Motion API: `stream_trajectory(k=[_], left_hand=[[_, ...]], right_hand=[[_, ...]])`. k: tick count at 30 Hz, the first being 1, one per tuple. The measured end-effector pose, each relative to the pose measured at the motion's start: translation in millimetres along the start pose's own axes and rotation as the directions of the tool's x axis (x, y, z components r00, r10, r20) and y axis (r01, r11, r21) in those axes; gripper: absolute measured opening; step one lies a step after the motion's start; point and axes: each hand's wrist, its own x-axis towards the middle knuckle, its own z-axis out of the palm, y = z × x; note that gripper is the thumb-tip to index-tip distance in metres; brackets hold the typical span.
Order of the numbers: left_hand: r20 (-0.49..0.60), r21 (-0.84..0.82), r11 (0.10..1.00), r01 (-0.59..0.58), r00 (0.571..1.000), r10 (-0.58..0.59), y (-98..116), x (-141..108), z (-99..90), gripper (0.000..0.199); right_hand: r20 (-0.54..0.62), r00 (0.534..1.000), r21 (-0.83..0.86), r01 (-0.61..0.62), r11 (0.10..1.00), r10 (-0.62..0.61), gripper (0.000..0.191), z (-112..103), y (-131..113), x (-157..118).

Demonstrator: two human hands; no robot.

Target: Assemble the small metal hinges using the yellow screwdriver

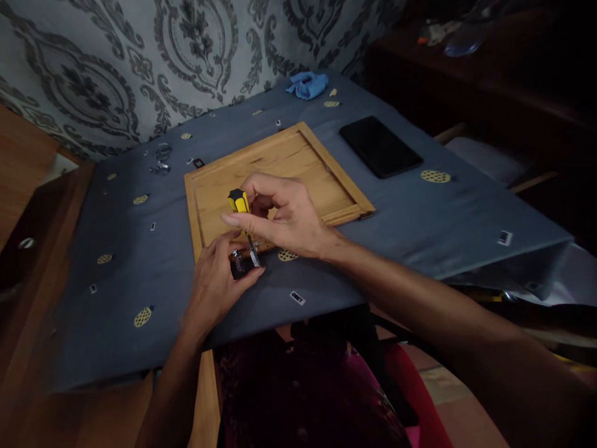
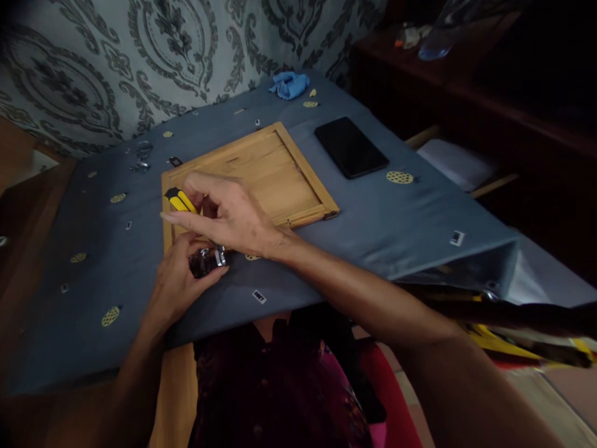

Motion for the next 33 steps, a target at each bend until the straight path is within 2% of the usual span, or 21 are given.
stream_trajectory(k=[9,16,21,28,30,33], left_hand=[[-0.006,0.008,1.0,0.003,1.0,-0.003,0.7,-0.1,-0.6,0.049],[-0.012,0.029,1.0,0.002,1.0,-0.002,1.7,0.6,-0.8,0.044],[-0.027,0.05,0.999,-0.009,1.0,0.01,0.7,0.2,0.0,0.038],[-0.04,0.066,0.997,-0.043,0.998,0.046,-1.4,-2.0,1.2,0.037],[-0.034,0.068,0.997,-0.028,0.999,0.03,-1.1,-2.0,1.1,0.039],[-0.011,0.039,0.999,-0.007,1.0,0.007,-0.7,-1.2,0.8,0.045]], right_hand=[[0.084,0.996,0.013,-0.01,1.0,0.009,0.042,-3.9,-2.1,1.3],[0.219,0.975,-0.004,-0.027,1.0,0.027,0.026,-12.0,-8.0,3.1],[0.117,0.991,-0.033,0.065,0.997,-0.06,0.039,-7.9,-1.5,2.0],[0.047,0.988,-0.129,0.154,0.98,-0.149,0.033,-3.0,3.6,-2.6],[0.031,0.989,-0.107,0.148,0.983,-0.145,0.036,-2.3,1.6,-3.0],[-0.072,0.995,-0.054,0.07,0.996,-0.074,0.04,-3.1,-6.3,-1.8]])
